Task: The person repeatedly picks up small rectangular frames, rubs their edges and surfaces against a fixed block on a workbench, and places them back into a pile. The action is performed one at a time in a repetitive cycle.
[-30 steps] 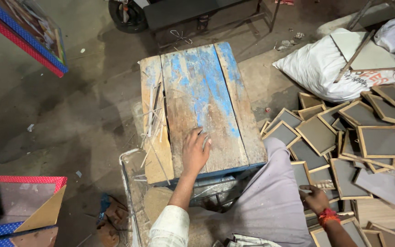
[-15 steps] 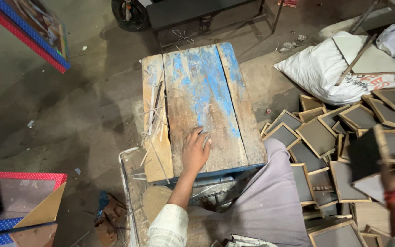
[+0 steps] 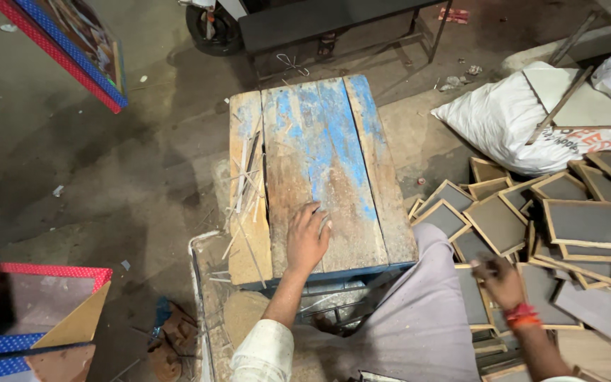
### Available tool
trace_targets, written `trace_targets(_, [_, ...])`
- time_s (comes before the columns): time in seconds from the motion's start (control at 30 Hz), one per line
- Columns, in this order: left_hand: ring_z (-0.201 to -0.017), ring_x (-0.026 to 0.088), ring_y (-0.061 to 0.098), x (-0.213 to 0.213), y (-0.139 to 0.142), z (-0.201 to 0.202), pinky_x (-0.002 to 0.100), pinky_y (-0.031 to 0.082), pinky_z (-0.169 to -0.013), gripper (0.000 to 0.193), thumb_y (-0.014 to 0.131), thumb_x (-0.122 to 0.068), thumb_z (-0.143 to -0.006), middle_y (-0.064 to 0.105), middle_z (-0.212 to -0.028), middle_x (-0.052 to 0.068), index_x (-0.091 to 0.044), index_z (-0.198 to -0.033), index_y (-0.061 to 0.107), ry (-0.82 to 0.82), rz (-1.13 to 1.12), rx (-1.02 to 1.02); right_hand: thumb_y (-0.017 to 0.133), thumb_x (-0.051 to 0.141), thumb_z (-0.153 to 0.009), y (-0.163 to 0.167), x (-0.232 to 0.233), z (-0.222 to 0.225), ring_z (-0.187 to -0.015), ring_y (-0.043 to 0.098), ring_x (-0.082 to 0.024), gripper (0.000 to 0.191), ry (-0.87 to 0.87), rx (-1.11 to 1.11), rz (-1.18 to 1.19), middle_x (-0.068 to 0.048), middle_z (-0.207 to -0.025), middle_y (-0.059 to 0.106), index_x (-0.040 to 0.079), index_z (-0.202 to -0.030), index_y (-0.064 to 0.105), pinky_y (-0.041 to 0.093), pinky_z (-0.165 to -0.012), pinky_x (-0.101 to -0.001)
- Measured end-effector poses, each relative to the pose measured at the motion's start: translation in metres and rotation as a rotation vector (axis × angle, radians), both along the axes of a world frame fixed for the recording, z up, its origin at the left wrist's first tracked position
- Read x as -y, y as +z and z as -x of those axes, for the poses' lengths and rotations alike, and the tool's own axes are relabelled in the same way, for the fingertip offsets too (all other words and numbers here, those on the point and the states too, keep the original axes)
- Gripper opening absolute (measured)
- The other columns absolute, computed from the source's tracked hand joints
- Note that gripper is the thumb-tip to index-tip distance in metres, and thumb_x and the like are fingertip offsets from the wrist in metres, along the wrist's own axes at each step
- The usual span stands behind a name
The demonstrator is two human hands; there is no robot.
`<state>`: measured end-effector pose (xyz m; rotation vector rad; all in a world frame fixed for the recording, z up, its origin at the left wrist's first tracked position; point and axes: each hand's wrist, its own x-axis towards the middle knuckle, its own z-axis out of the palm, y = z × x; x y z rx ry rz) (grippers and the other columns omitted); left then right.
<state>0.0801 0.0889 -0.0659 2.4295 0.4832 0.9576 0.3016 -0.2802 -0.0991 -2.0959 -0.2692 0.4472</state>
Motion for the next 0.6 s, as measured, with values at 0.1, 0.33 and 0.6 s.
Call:
trace_targets(0.1, [-0.127, 0.037, 0.056, 0.001, 0.004, 0.000, 0.048, 0.043, -0.107, 0.026, 0.069, -0.017, -0.089, 0.062, -0.131, 0.015, -0.003, -0.111, 0.070, -0.006, 0.010, -0.005, 0.064, 0.040, -0.096, -0.009, -0.028, 0.037, -0.096, 0.070, -0.023, 0.054, -0.015, -0.132, -0.162, -0.018, -0.116, 0.072, 0.003, -0.135, 0.065, 0.057, -0.079, -0.0367])
trace_targets(0.33, [-0.125, 0.037, 0.056, 0.006, 0.023, 0.004, 0.049, 0.043, -0.108, 0.024, 0.069, -0.017, -0.088, 0.064, -0.129, 0.014, -0.005, -0.109, 0.070, 0.012, 0.015, 0.014, 0.046, 0.054, -0.102, -0.001, -0.025, 0.081, -0.116, 0.062, -0.028, 0.064, -0.271, -0.908, -0.290, -0.010, -0.129, 0.069, 0.007, -0.142, 0.060, 0.049, -0.097, -0.0413])
trace_targets(0.6, [-0.129, 0.040, 0.056, 0.017, 0.020, 0.023, 0.050, 0.046, -0.109, 0.027, 0.070, -0.030, -0.096, 0.061, -0.136, 0.016, -0.010, -0.115, 0.071, 0.056, -0.069, 0.073, 0.040, 0.069, -0.098, -0.020, 0.009, 0.121, -0.124, 0.058, -0.027, 0.079, -0.221, -0.809, -0.227, -0.009, -0.138, 0.063, 0.009, -0.148, 0.052, 0.047, -0.102, -0.0409])
